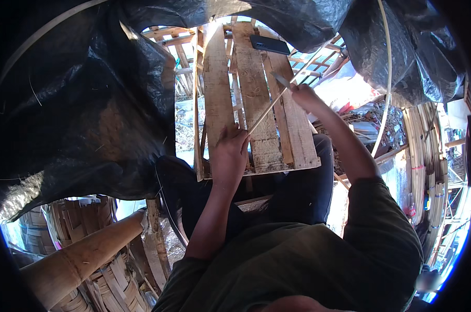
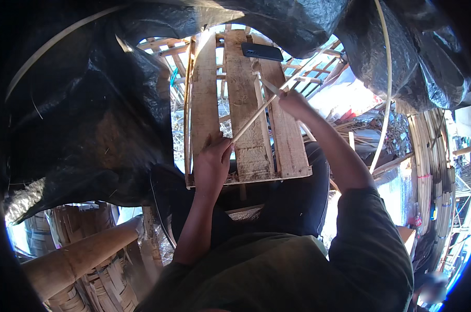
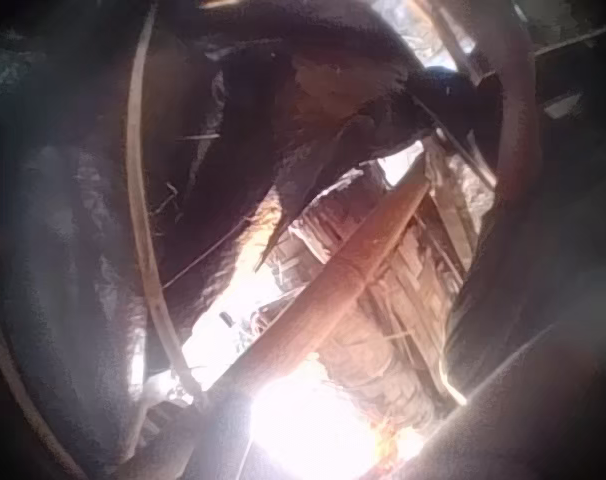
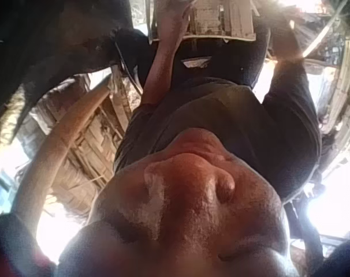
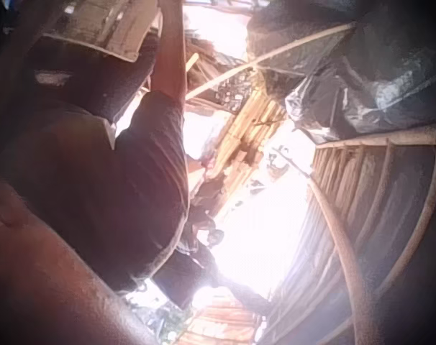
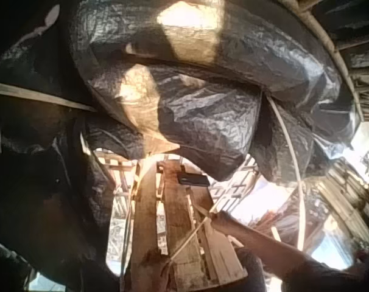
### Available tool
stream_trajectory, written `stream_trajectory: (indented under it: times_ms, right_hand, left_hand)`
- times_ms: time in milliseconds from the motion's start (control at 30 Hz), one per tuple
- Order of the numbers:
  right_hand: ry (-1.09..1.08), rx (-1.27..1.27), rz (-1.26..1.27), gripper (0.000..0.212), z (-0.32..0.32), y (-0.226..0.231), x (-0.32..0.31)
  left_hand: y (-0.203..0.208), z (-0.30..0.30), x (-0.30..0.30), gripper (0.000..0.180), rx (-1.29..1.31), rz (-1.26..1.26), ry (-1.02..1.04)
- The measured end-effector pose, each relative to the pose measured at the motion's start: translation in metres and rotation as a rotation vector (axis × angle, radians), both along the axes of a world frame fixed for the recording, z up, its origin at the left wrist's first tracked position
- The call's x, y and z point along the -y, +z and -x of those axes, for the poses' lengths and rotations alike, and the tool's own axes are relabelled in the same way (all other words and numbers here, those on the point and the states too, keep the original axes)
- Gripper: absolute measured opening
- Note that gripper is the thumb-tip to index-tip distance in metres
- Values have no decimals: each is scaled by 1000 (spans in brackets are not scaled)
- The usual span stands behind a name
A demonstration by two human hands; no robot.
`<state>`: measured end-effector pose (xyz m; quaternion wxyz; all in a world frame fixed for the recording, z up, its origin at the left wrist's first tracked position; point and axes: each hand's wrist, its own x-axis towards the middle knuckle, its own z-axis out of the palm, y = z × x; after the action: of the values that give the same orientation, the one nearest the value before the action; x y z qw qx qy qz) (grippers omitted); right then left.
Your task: Using a knife to smooth and strip a long piece of bamboo on a wooden workbench.
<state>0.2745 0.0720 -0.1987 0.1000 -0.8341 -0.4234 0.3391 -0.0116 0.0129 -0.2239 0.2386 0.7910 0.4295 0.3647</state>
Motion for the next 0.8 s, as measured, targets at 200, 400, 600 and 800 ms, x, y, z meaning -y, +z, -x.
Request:
stream_trajectory:
  times_ms: [200, 400, 600, 800]
  right_hand:
    - [30, 12, 43, 57, -11, 0, -6]
    - [62, 142, -228, 61, 21, -19, 17]
    - [-54, -7, -88, 62, 40, -13, 24]
    - [-16, 215, -3, 59, 10, 7, 6]
  left_hand:
    - [1, -1, -1, 9, -1, -16, -8]
    - [3, 5, -2, 10, -19, 20, -33]
    - [3, 3, -2, 11, 10, 35, -15]
    - [2, 5, -2, 10, 1, 7, -20]
